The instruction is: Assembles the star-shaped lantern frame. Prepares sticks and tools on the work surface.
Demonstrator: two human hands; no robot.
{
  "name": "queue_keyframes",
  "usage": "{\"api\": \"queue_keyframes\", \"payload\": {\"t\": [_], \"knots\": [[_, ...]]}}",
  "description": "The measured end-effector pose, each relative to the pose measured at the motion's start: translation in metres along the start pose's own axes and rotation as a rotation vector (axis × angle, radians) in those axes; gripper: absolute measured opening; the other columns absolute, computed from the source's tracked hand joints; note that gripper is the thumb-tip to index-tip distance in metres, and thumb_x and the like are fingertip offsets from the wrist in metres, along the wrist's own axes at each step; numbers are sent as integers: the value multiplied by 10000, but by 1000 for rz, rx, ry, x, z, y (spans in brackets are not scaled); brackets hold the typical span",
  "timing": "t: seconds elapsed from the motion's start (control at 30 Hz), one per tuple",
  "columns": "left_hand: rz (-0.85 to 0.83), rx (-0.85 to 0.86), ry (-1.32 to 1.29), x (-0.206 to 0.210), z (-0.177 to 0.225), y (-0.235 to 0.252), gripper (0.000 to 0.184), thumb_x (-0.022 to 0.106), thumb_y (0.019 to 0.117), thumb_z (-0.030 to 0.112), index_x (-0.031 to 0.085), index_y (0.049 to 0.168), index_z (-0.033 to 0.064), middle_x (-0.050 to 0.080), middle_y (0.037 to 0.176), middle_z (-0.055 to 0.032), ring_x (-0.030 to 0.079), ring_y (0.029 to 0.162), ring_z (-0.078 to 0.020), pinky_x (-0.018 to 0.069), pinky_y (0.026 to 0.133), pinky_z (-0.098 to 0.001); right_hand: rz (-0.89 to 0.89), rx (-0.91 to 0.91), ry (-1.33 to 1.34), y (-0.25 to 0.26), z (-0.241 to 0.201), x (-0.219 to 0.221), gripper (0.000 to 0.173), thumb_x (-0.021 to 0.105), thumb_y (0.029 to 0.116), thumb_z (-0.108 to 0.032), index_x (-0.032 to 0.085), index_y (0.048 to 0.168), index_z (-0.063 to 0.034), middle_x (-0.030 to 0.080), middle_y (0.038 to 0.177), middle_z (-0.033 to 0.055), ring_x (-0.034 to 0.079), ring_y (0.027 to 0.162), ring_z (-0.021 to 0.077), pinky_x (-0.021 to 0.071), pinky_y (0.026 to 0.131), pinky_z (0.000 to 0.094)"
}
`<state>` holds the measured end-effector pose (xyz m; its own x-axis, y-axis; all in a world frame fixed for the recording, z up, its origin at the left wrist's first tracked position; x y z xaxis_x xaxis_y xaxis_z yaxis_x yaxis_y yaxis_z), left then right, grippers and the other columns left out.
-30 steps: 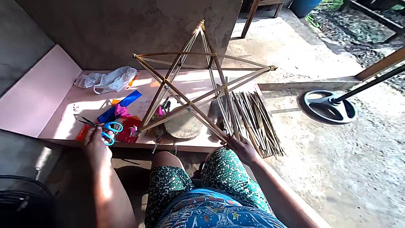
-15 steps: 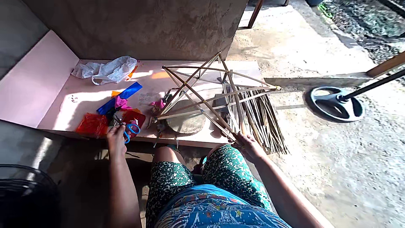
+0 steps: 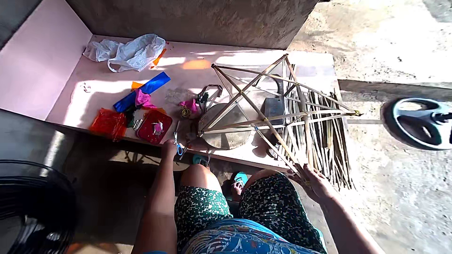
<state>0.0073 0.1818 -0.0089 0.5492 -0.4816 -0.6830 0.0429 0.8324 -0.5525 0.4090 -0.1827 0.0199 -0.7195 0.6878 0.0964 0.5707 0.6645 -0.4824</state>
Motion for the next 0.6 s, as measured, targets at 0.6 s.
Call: {"api": "queue_keyframes", "payload": {"t": [0.6], "knots": [[62, 236, 373, 26, 43, 106, 268, 598, 1034, 167, 705, 1232, 22, 665, 1275, -242, 611, 1233, -428, 452, 1056, -631, -135, 223, -149, 61, 31, -18, 425, 499, 999, -373, 552, 1260, -41, 748, 953, 26, 732, 801, 129, 611, 755, 277]]}}
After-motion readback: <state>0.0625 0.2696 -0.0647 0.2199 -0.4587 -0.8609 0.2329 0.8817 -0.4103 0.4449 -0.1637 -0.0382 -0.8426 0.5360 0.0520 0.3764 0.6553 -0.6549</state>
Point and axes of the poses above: each hand's wrist, its own y-axis towards the middle knuckle, its own x-axis out of the palm, z = x × y, the point moved 4 cm from there along y, towards the middle knuckle
